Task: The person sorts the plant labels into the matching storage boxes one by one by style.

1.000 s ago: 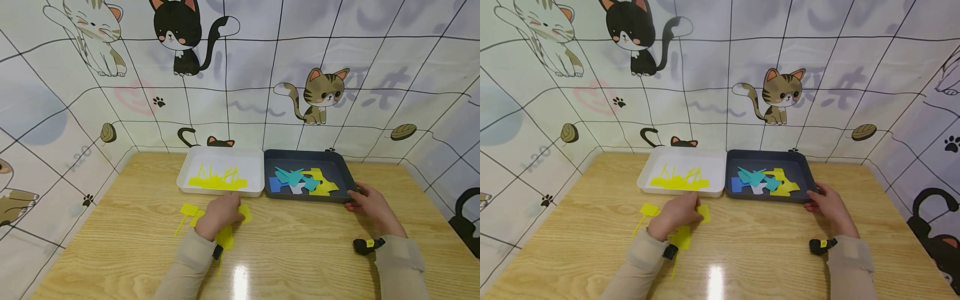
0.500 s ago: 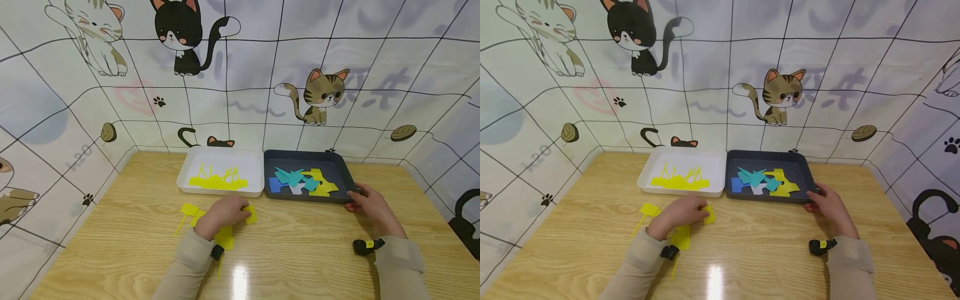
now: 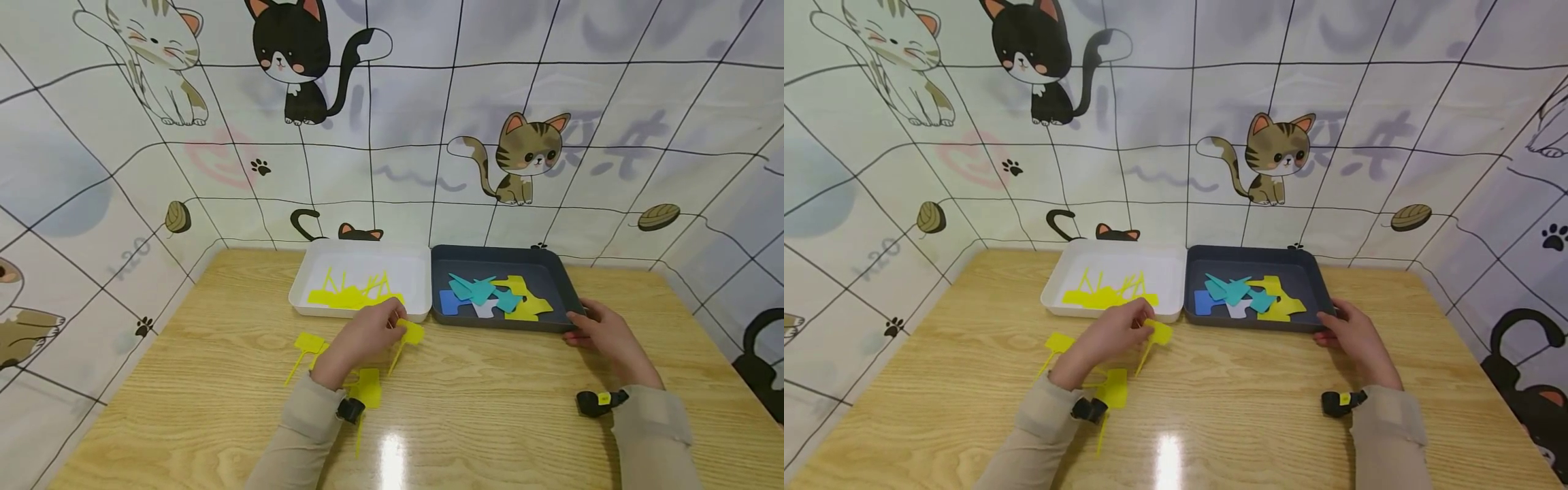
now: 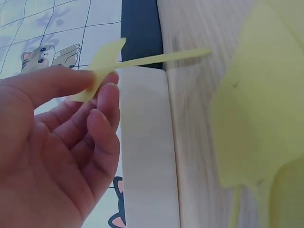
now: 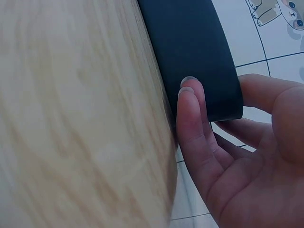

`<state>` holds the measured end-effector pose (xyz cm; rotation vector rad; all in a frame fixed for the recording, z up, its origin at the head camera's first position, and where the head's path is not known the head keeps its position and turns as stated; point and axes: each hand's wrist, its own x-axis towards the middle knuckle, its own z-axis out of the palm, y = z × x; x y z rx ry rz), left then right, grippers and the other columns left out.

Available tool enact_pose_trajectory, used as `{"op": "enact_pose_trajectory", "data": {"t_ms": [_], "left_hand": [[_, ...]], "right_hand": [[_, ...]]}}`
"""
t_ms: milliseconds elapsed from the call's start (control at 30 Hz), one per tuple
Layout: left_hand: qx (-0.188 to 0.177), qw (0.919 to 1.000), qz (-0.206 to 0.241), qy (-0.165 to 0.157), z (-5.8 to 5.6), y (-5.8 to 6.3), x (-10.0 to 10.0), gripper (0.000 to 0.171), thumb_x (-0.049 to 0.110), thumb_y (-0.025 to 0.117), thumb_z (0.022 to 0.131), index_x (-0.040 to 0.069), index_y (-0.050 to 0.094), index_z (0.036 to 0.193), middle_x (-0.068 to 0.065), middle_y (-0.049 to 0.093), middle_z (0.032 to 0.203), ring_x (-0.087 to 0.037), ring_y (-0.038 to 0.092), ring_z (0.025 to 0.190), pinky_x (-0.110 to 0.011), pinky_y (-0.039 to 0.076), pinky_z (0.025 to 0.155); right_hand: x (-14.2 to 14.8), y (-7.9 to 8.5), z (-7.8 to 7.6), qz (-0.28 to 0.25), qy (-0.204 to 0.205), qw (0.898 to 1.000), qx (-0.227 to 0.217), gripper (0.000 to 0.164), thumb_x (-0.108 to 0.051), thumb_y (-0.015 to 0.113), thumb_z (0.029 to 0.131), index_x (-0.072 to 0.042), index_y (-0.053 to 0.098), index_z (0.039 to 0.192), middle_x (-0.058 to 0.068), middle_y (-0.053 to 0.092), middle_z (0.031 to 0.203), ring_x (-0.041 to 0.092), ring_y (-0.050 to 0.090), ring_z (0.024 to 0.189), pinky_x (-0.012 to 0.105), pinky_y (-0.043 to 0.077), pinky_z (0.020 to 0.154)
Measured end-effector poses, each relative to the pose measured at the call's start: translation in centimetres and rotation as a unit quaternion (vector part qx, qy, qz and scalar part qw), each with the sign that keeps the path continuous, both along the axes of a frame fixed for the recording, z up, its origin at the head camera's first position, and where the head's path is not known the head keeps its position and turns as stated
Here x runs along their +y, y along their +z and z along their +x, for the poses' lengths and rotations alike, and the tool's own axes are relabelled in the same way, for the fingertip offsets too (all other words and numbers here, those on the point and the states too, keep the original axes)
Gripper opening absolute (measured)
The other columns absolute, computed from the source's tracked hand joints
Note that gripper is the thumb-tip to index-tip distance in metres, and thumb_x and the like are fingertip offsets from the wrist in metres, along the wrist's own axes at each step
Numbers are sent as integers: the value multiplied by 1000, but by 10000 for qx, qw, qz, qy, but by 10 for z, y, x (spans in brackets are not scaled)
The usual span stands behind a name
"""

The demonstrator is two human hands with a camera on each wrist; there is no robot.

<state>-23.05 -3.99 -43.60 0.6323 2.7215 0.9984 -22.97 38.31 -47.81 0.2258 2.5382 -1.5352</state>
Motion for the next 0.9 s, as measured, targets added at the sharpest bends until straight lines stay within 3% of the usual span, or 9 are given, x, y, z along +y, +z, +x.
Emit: {"op": "enact_pose_trajectory", "data": {"t_ms": [233, 333, 533, 667, 800, 900], "left_hand": [[-238, 9977, 636, -10, -3, 2, -4, 6, 25, 55, 92, 20, 58, 93, 6, 62, 87, -12, 60, 78, -28, 48, 71], [-83, 9971, 758, 56, -4, 1, -4, 7, 29, 58, 91, 23, 60, 88, 7, 60, 83, -13, 56, 77, -28, 47, 68], [-50, 9905, 1287, 471, -7, 2, -9, 8, 26, 59, 90, 23, 60, 97, 3, 57, 79, -16, 54, 68, -30, 46, 61], [-169, 9867, 1529, 530, -8, 2, -13, 13, 18, 53, 92, 21, 60, 103, -3, 56, 74, -20, 54, 59, -31, 46, 58], [-246, 9834, 1626, 762, -10, 3, -15, 20, 12, 46, 91, 19, 63, 97, -8, 59, 75, -24, 56, 62, -30, 47, 59], [-279, 9787, 1737, 1054, -11, 3, -17, 25, 11, 45, 89, 18, 66, 103, -8, 62, 84, -27, 58, 67, -29, 46, 59]], "right_hand": [[0, 0, 0, 39, 6, 10000, -24, 76, -42, 42, 95, -4, 3, 148, 31, 26, 140, 12, 66, 79, 26, 54, 72], [0, 0, 1, 37, 11, 10000, -23, 76, -43, 43, 95, -5, 3, 148, 31, 26, 141, 12, 66, 80, 25, 54, 72], [0, 1, 2, -22, 26, 10000, -5, 76, -42, 43, 95, -5, 2, 148, 31, 25, 142, 12, 66, 80, 26, 54, 72], [-1, 2, 2, -21, 37, 10000, 16, 76, -41, 43, 96, -4, 2, 147, 32, 24, 141, 12, 66, 80, 26, 54, 72], [-1, 2, 2, -72, 48, 10000, 24, 76, -41, 43, 96, -4, 2, 148, 31, 23, 142, 13, 66, 80, 26, 54, 72], [-1, 2, 2, -87, 35, 10000, 19, 76, -42, 43, 95, -5, 2, 148, 31, 23, 142, 13, 66, 80, 26, 54, 73]]}}
